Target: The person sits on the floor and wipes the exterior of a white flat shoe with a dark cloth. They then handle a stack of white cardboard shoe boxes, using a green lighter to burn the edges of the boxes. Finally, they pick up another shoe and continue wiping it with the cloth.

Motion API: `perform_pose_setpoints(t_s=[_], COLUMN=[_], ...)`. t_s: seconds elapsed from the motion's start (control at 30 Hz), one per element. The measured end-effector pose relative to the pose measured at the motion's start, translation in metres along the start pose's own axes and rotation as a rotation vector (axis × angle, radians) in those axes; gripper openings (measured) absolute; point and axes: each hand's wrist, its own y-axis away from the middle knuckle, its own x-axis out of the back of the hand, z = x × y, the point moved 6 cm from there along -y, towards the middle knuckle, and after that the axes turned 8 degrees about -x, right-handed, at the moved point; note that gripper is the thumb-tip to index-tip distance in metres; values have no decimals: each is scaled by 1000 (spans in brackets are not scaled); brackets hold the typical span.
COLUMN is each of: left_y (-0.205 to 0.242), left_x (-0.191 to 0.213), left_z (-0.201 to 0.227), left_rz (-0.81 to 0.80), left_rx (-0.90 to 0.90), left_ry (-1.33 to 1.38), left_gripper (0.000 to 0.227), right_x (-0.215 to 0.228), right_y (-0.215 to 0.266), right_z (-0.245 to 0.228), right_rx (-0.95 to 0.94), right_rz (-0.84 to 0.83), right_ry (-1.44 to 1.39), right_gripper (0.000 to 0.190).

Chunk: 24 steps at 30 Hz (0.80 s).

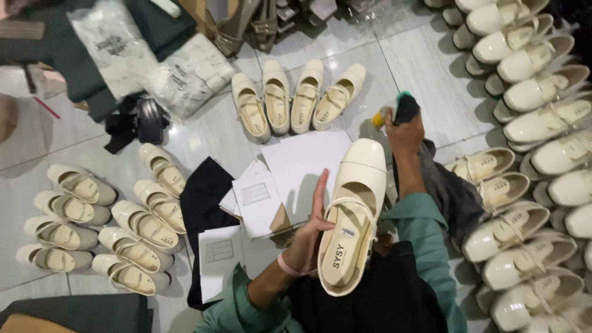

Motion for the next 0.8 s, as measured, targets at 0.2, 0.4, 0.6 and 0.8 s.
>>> perform_pose_setpoints(t_s=[0.2,0.4,0.6,0.8], left_y=[7,6,-1,-9], left_x=[27,62,51,35], left_z=[-14,-29,-14,25], left_rz=[321,553,306,168], left_rx=[77,199,83,-182], left_ry=[-262,-173,-223,-849], left_gripper=[47,24,48,106], right_x=[-13,-13,-15,4], right_y=[1,-3,4,58], right_z=[24,28,40,128], right_rx=[-88,-6,-284,-1021], right_rz=[45,112,16,444], right_ry=[128,149,37,-925], right_gripper=[46,46,50,38])
